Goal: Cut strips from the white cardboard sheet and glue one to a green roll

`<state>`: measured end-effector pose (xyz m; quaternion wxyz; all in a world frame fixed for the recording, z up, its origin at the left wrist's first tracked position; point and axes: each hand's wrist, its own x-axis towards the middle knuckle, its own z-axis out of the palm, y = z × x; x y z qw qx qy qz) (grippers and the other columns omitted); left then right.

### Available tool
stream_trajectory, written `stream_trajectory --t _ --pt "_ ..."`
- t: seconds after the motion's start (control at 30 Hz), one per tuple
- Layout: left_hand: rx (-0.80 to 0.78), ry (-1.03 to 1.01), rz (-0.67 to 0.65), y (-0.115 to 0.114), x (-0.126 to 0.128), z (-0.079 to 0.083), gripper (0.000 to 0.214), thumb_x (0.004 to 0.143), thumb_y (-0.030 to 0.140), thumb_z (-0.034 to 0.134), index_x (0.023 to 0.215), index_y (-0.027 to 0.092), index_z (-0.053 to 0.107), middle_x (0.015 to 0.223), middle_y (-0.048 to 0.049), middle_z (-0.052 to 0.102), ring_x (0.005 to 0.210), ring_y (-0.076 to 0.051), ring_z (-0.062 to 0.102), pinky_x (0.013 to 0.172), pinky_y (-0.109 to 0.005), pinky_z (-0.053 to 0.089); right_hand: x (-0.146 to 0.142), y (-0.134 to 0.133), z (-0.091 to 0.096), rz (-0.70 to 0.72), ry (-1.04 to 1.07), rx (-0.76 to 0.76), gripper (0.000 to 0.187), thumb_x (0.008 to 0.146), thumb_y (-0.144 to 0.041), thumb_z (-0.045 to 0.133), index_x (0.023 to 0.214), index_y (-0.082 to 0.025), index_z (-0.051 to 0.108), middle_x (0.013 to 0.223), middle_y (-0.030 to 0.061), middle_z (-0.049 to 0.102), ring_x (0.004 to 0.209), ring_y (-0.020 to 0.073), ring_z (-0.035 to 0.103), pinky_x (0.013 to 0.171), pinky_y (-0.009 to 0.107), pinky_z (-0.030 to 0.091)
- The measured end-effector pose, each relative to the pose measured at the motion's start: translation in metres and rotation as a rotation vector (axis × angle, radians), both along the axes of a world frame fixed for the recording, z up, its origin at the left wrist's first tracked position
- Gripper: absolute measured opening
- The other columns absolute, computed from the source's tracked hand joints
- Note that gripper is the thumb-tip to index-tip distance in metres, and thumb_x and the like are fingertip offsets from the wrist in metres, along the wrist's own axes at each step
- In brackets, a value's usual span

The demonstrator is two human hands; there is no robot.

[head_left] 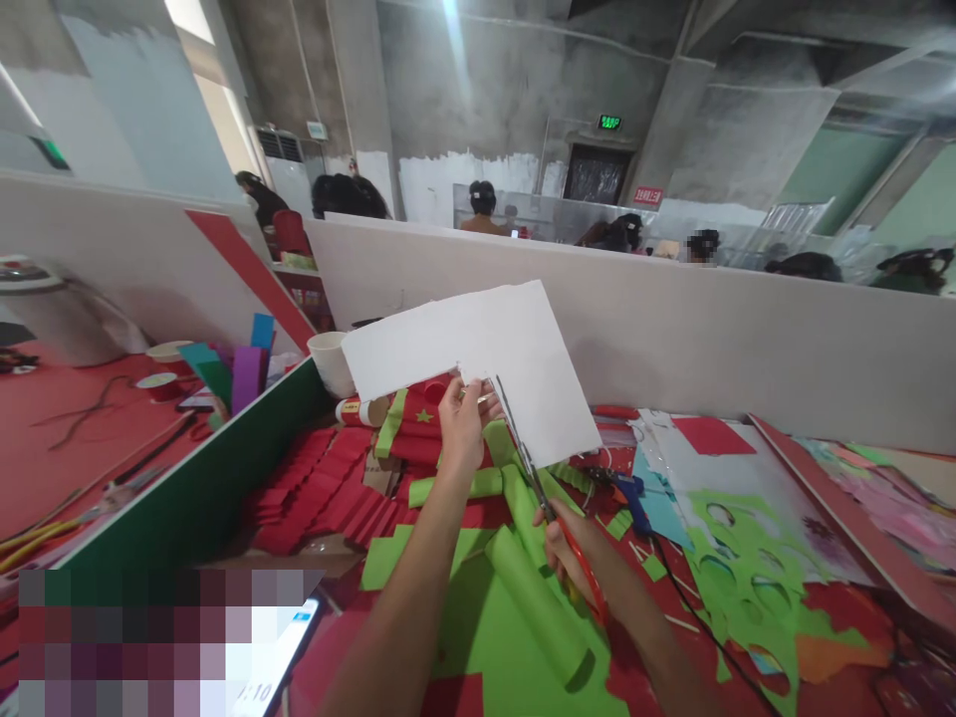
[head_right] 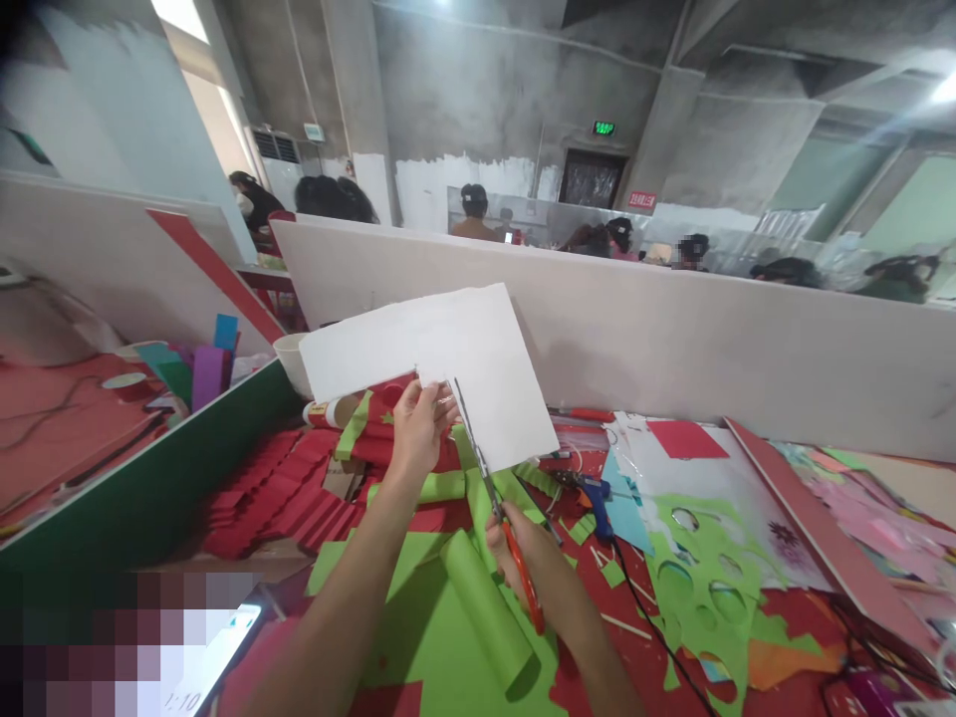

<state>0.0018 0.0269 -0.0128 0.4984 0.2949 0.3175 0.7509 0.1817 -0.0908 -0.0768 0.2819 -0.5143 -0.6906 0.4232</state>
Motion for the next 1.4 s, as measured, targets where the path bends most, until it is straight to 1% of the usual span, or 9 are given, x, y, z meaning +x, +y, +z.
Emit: stream_trajectory --t 0.07,0.17,0.3,0.43,0.6,0.8,0.97,1.2,1.4 --pt "-0.011 0.013 -0.002 0.001 0.000 -0.002 0.028 0.072 0.036 0.071 0.080 0.019 0.051 0.075 0.0010 0.063 0.057 -0.009 0.062 0.054 -0.020 0.051 -0.001 -0.001 0.004 0.030 -0.030 -0.022 0.058 0.091 -0.071 0.033 0.110 -0.021 0.055 0.067 0.0000 0.059 0.052 0.0145 0.053 0.049 0.026 0.044" --pt "0.002 0.030 -0.012 0.003 0.001 -0.005 0.027 0.073 0.036 0.071 0.080 0.019 0.051 0.075 0.0011 0.062 0.059 -0.009 0.063 0.055 -0.020 0.052 -0.004 -0.003 0.009 -0.018 -0.037 -0.047 0.060 0.090 -0.073 0.031 0.106 -0.020 0.054 0.066 -0.0001 0.055 0.051 0.0138 0.051 0.048 0.026 0.043" --pt "0.018 0.015 -0.015 0.004 0.001 -0.004 0.025 0.075 0.035 0.069 0.078 0.020 0.050 0.072 0.0015 0.062 0.056 -0.010 0.062 0.053 -0.021 0.051 -0.005 -0.006 0.013 -0.010 -0.018 -0.074 0.063 0.090 -0.074 0.030 0.112 -0.020 0.054 0.069 0.0011 0.056 0.055 0.0157 0.055 0.050 0.028 0.047" --pt "-0.014 -0.015 0.000 0.003 0.003 0.001 0.023 0.075 0.032 0.069 0.078 0.019 0.050 0.071 0.0015 0.062 0.056 -0.009 0.062 0.054 -0.020 0.051 -0.002 -0.006 0.012 0.015 -0.017 -0.052 0.061 0.091 -0.072 0.030 0.118 -0.022 0.053 0.069 0.0015 0.057 0.054 0.0165 0.056 0.051 0.029 0.048" --pt "-0.017 -0.008 -0.013 0.000 0.007 0.003 0.022 0.076 0.031 0.068 0.077 0.019 0.050 0.071 0.0009 0.062 0.055 -0.010 0.061 0.052 -0.021 0.050 -0.001 -0.005 0.012 0.018 -0.031 -0.007 0.058 0.094 -0.068 0.028 0.117 -0.021 0.053 0.067 0.0006 0.058 0.051 0.0145 0.054 0.051 0.027 0.046" --pt "-0.012 0.005 -0.016 0.000 0.008 0.003 0.021 0.075 0.031 0.068 0.078 0.019 0.052 0.071 0.0005 0.063 0.056 -0.010 0.062 0.053 -0.021 0.051 -0.002 -0.002 0.012 -0.001 -0.056 0.015 0.053 0.095 -0.065 0.032 0.112 -0.021 0.055 0.066 -0.0002 0.058 0.054 0.0153 0.055 0.050 0.026 0.044" --pt "0.008 0.002 -0.012 0.002 0.008 0.000 0.022 0.075 0.032 0.068 0.078 0.019 0.050 0.070 0.0003 0.062 0.054 -0.011 0.061 0.050 -0.021 0.051 -0.005 -0.002 0.007 -0.044 -0.056 0.002 0.053 0.094 -0.067 0.033 0.108 -0.021 0.055 0.060 -0.0010 0.055 0.047 0.0143 0.051 0.045 0.026 0.041" --pt "0.048 0.024 -0.023 0.002 0.008 0.000 0.024 0.074 0.033 0.068 0.078 0.019 0.049 0.069 0.0003 0.062 0.053 -0.011 0.061 0.047 -0.020 0.050 -0.006 -0.002 0.008 -0.102 -0.121 0.072 0.047 0.094 -0.064 0.036 0.093 -0.021 0.055 0.060 -0.0003 0.054 0.049 0.0144 0.050 0.046 0.026 0.036" --pt "0.014 0.015 -0.010 0.003 0.005 0.001 0.025 0.072 0.034 0.069 0.079 0.019 0.050 0.074 -0.0001 0.064 0.059 -0.012 0.066 0.055 -0.023 0.053 -0.009 -0.003 0.013 -0.120 -0.152 0.116 0.045 0.094 -0.062 0.039 0.090 -0.021 0.057 0.059 0.0010 0.055 0.052 0.0174 0.052 0.050 0.028 0.036"
